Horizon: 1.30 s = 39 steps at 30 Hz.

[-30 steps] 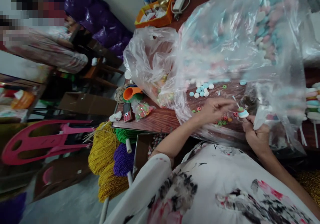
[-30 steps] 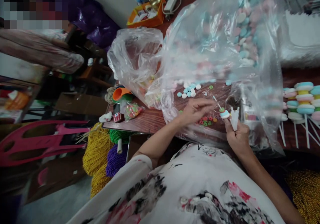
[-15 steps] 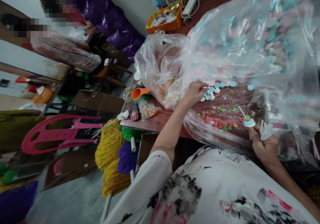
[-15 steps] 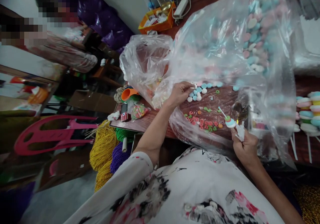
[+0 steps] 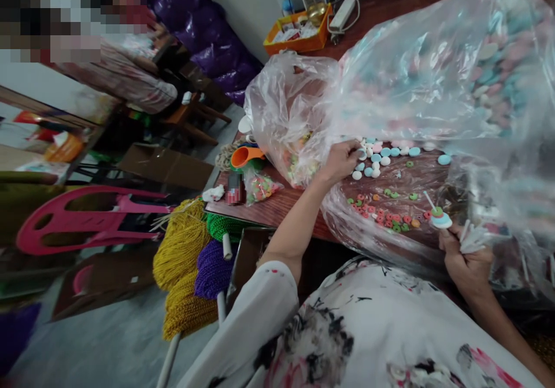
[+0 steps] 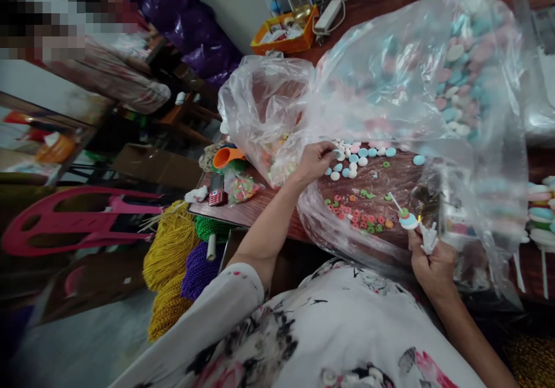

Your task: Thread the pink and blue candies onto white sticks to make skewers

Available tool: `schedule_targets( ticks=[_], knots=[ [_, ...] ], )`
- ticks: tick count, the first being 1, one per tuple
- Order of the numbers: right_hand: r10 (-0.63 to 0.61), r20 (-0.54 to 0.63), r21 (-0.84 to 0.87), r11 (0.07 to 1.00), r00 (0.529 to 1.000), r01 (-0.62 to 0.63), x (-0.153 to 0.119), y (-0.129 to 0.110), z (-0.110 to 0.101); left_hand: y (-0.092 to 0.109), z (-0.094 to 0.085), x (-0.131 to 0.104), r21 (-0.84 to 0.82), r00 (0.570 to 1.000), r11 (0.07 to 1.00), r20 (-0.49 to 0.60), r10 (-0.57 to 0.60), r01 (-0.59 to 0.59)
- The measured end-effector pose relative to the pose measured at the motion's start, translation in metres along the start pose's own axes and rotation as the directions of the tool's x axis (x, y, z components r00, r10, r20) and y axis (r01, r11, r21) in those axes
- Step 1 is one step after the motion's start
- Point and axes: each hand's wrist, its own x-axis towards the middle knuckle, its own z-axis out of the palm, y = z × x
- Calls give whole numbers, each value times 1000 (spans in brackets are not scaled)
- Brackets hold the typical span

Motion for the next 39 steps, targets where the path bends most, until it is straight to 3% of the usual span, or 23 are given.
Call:
schedule_targets(
  ticks=[4, 9, 13, 15, 17, 19, 21, 26, 30, 39],
  knots=[
    [21, 8, 8, 1000, 1000, -21, -3, 5, -1, -4, -9, -18, 4, 989, 1000, -146, 6, -6],
    [31, 34, -10, 999, 999, -30, -4, 7, -4, -3, -4, -46, 143, 988, 987, -124, 93, -75],
    [21, 36, -17, 1000, 999, -20, -3, 4, -5, -4, 5, -30, 151, 981, 988, -180, 70, -43],
    [16, 28, -19, 1000, 999, -16, -2, 2, -4, -4, 11, -13, 222, 988, 972, -118, 102, -73],
    [20, 29, 5, 1000, 999, -20, -1, 0, -3, -3, 17, 1, 337, 990, 932, 19, 136, -135],
    [25, 20, 33, 999, 1000, -25, -1, -1, -2, -3, 22, 5, 422, 978, 885, 147, 148, -197],
    [22, 14, 44, 999, 1000, -23, -1, -2, -2, -4, 25, 1, 456, 967, 859, 204, 153, -232],
    [12, 29, 34, 999, 1000, -13, -1, -2, -4, -10, 20, -16, 424, 958, 863, 203, 204, -274],
    [1, 22, 58, 998, 1000, -2, -1, -1, -2, -15, 16, -11, 388, 959, 882, 204, 199, -265],
    [-33, -23, 81, 996, 999, 34, 2, -12, 1, -14, 20, -4, 461, 948, 832, 214, 235, -311]
  ],
)
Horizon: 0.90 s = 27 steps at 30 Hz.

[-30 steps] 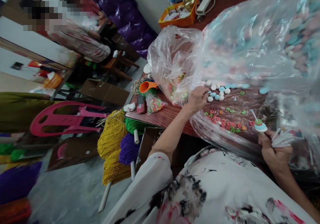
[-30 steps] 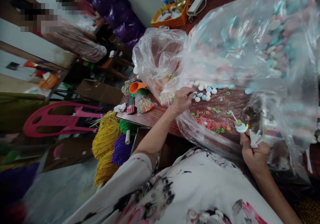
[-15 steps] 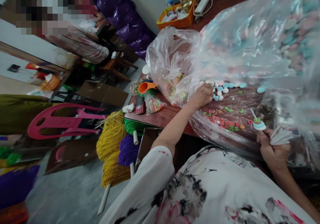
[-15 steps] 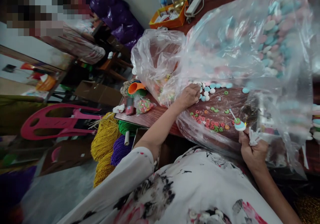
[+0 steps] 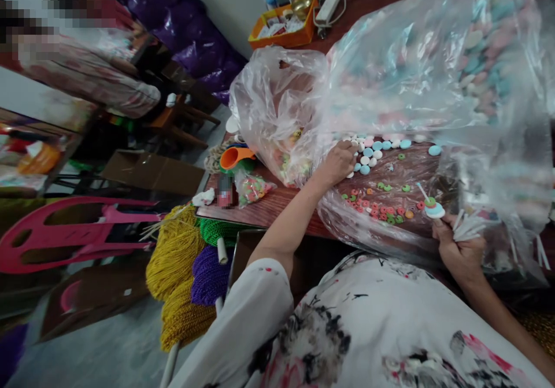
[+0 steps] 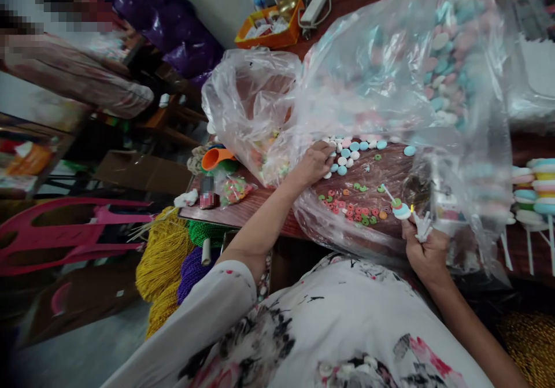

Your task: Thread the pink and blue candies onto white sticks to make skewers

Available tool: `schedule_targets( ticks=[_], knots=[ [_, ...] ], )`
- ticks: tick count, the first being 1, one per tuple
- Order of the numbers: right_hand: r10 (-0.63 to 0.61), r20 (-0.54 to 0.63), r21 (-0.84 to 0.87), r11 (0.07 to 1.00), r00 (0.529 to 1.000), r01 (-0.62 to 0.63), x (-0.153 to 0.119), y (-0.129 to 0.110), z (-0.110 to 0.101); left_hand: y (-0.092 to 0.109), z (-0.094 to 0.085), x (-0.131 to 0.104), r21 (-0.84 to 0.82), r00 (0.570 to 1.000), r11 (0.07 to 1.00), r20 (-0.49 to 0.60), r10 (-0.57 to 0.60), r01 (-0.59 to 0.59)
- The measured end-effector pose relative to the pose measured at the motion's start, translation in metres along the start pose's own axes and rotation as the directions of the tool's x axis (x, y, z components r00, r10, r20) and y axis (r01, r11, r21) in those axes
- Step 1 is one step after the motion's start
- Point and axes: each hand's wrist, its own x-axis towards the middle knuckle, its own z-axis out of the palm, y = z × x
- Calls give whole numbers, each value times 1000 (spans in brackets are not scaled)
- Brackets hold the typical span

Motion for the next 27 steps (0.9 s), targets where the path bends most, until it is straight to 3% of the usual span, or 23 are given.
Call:
schedule_targets(
  ticks=[6, 9, 11, 13, 14, 16, 18, 22, 27],
  knots=[
    [-34, -1, -18, 999, 999, 34, 4, 2, 3, -3, -1, 7, -51, 999, 998, 40, 32, -30],
    [-65, 2, -36, 997, 998, 65, 4, 2, 0, -1, -4, 7, -291, 995, 956, -77, -64, 39],
    [-104, 39, -53, 993, 994, 106, 3, -2, -3, 9, -10, 0, -585, 962, 808, -179, -207, 65],
    [-123, 96, -52, 990, 988, 128, 4, -11, -7, 26, -21, -11, -862, 922, 505, -161, -352, 42],
    [-122, 121, -44, 991, 985, 128, 5, -17, -8, 37, -27, -18, -947, 920, 320, -100, -380, 29],
    [-135, 146, -20, 990, 980, 140, 9, -30, -9, 60, -39, -31, -1000, 922, 20, 9, -386, 18],
    [-201, 152, -20, 978, 968, 206, 14, -41, -7, 80, -48, -43, -985, 924, -169, 82, -373, 19],
    [-348, 184, -60, 929, 919, 364, 21, -56, -5, 103, -50, -55, -936, 907, -353, 160, -391, 13],
    [-344, 221, -139, 915, 913, 379, 19, -65, -9, 114, -40, -59, -919, 889, -395, 184, -420, 3]
  ],
)
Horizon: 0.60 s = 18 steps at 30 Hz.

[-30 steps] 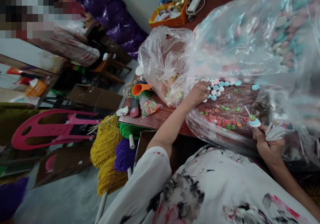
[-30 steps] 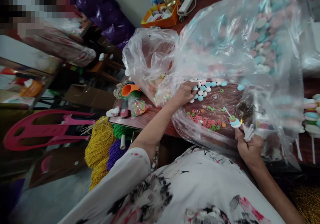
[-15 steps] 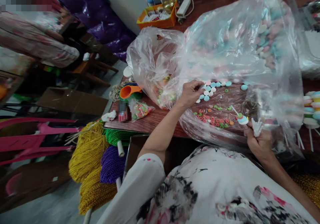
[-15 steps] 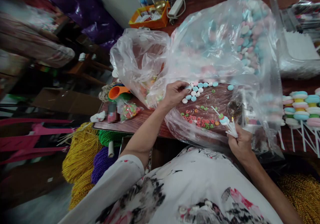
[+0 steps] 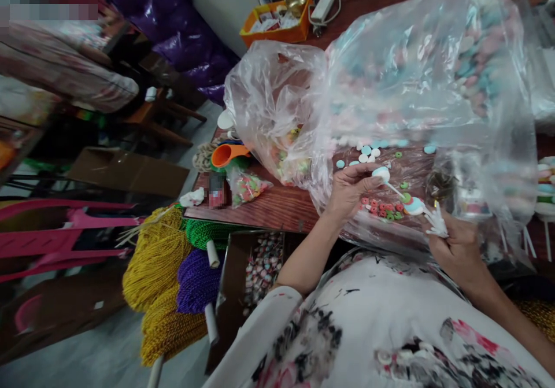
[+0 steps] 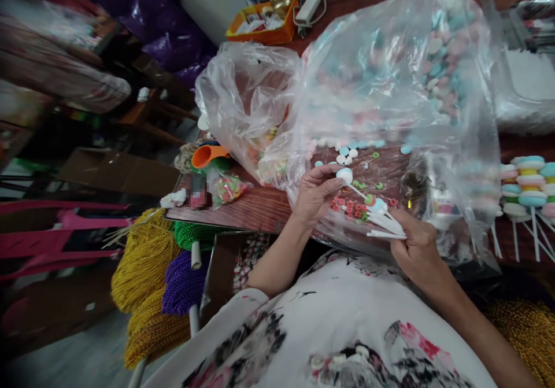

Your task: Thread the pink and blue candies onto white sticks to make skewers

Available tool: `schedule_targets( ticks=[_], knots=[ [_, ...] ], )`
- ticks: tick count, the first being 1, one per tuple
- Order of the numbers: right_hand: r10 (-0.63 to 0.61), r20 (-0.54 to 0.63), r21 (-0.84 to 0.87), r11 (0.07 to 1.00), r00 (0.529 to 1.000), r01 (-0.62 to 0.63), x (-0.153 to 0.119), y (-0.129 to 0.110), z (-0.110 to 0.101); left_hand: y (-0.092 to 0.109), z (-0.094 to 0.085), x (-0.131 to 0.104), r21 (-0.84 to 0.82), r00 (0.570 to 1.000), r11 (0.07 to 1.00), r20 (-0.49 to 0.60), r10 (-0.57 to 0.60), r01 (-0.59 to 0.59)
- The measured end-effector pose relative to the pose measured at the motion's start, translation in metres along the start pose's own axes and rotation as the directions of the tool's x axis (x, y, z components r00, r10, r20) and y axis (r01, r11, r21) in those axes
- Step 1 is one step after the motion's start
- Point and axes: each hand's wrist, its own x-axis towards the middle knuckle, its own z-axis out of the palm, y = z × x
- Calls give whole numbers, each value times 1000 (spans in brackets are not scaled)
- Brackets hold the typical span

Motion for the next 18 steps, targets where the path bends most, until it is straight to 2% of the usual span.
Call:
schedule_targets(
  ticks=[2, 4, 5, 7, 9, 11, 15, 17, 18],
  knots=[
    [12, 20, -29, 1000, 1000, -12, -1, -1, -3, -5, 0, -1, 35, 997, 997, -4, 74, -74],
    [26, 47, -61, 998, 999, -23, -2, -1, -5, -10, -2, -1, 142, 974, 964, 6, 227, -225],
    [37, 61, -77, 997, 997, -33, -2, -1, -6, -11, -3, 0, 225, 946, 920, 28, 323, -321],
    [54, 73, -91, 995, 996, -47, -3, 0, -8, -14, -5, -1, 402, 859, 766, 125, 497, -501],
    [77, 60, -68, 995, 995, -72, -5, -1, -7, -17, -7, -2, 526, 773, 590, 244, 586, -613],
    [106, 34, -10, 994, 994, -106, -8, -2, -5, -19, -7, -5, 587, 708, 453, 324, 628, -671],
    [121, 20, 81, 989, 992, -123, -17, -6, 5, -25, -10, -9, 639, 612, 244, 451, 649, -730],
    [114, 22, 99, 988, 993, -115, -22, -4, 8, -27, -13, -9, 628, 586, 187, 520, 621, -755],
    [118, 21, 110, 987, 993, -120, -24, -2, 9, -28, -15, -9, 622, 588, 185, 540, 603, -761]
  ],
)
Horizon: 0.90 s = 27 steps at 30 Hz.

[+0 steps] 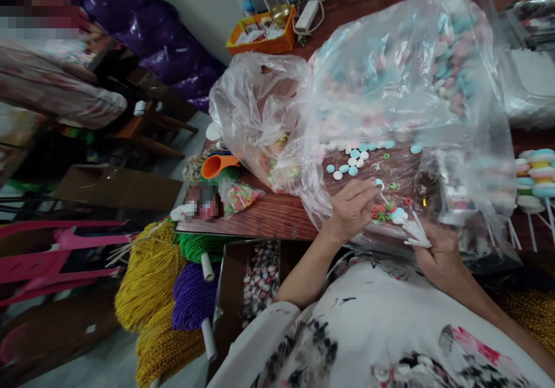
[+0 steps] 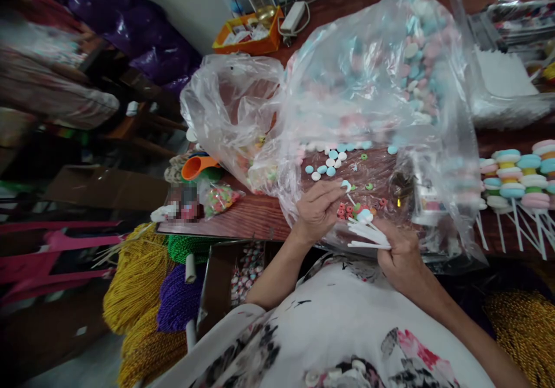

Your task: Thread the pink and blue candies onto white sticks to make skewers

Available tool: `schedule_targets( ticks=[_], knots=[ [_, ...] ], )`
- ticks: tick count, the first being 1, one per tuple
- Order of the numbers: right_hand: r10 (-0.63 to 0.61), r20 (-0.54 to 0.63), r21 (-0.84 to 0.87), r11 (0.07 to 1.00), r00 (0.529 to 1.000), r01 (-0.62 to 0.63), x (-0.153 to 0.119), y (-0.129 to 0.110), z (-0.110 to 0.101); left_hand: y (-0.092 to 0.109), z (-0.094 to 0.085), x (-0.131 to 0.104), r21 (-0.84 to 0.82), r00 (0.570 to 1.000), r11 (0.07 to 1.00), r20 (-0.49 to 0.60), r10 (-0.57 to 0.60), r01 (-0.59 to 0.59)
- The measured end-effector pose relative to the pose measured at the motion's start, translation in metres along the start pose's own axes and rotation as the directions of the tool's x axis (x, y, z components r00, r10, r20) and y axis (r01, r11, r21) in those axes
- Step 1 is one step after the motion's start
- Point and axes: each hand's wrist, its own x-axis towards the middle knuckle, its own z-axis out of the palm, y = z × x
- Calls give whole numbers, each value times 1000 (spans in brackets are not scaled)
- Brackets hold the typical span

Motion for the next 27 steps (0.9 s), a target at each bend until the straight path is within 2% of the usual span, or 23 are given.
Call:
schedule_targets(
  ticks=[2, 5, 11, 13, 15, 17, 19, 22, 24, 27],
  knots=[
    [15, -18, 27, 1000, 1000, -14, -4, 7, 0, -2, -1, -3, -31, 999, 999, 33, -24, 25],
    [25, -60, 61, 998, 998, -22, -8, 18, 1, 0, 0, -8, -83, 996, 993, 26, -80, 82],
    [47, -55, 61, 997, 997, -44, -10, 27, 21, 17, 9, -9, -135, 972, 976, -139, -191, 172],
    [77, -39, 86, 994, 996, -74, -10, 23, 26, 18, 12, -7, -106, 981, 983, -115, -160, 148],
    [103, -38, 104, 990, 994, -99, -9, 19, 26, 15, 11, -5, -41, 994, 994, -46, -100, 98],
    [111, -49, 107, 989, 993, -106, -8, 16, 24, 10, 8, -5, -5, 996, 996, 5, -89, 89],
    [113, -49, 102, 989, 992, -107, -9, 17, 23, 4, 4, -6, -42, 983, 982, 16, -184, 185],
    [131, -30, 108, 986, 991, -128, -13, 21, 25, -1, 3, -11, -155, 930, 917, 60, -364, 368],
    [128, -27, 130, 984, 991, -124, -16, 22, 28, -2, 5, -16, -202, 913, 890, 83, -399, 408],
    [124, -30, 167, 979, 992, -118, -17, 21, 32, 2, 13, -25, -178, 921, 905, 27, -388, 386]
  ],
)
